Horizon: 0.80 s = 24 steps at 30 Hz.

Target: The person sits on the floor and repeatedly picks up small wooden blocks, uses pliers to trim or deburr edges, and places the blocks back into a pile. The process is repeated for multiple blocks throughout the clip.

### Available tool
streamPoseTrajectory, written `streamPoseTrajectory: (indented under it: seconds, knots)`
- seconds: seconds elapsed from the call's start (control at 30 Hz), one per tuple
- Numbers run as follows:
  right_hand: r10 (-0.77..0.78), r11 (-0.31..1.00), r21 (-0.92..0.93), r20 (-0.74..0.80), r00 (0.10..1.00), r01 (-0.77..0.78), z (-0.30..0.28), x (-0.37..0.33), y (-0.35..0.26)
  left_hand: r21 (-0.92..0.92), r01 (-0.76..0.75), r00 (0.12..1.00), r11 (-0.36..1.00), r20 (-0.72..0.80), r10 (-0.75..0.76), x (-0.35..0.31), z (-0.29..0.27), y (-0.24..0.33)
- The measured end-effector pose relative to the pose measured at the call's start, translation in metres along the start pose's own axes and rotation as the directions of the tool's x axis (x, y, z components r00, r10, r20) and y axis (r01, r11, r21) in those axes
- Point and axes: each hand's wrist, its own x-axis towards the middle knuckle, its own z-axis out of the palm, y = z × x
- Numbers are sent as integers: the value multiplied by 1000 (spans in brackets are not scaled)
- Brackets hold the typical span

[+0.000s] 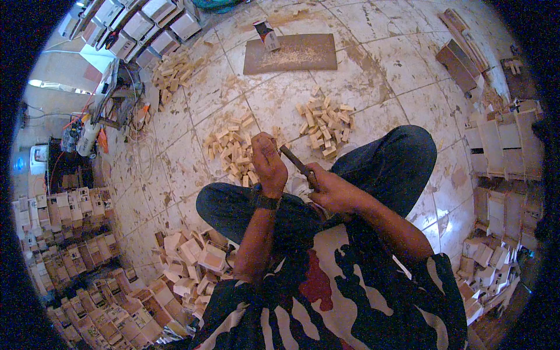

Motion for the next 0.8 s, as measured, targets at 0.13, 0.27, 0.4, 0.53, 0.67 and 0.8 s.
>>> streamPoseTrajectory:
  seconds: [0.13, 0.27, 0.4, 0.53, 0.67, 0.8]
  knots:
    - [-69, 990, -131, -60, 996, 61, 2, 2, 7, -33, 20, 1000, 999, 6, -20, -2, 0, -7]
    - [20, 980, -199, -56, 998, -31, 9, 8, 10, 9, 30, 999, 1000, -23, -30, 2, 1, -8]
    - [-67, 988, -150, -156, 985, 43, 8, 5, 2, -31, 34, 989, 999, -143, -38, 4, 5, 1]
    - [-4, 993, 113, -84, 996, 13, -3, 4, -5, -218, 218, 955, 951, -153, -254, 3, 2, 11]
    - [95, 992, 75, 34, 995, -97, -6, 6, -4, -252, 229, 957, 940, -119, -265, 3, 1, 14]
    - [-90, 996, -34, -93, 992, 87, 1, 5, 1, 169, -70, 997, 983, -10, 73, 1, -6, 14]
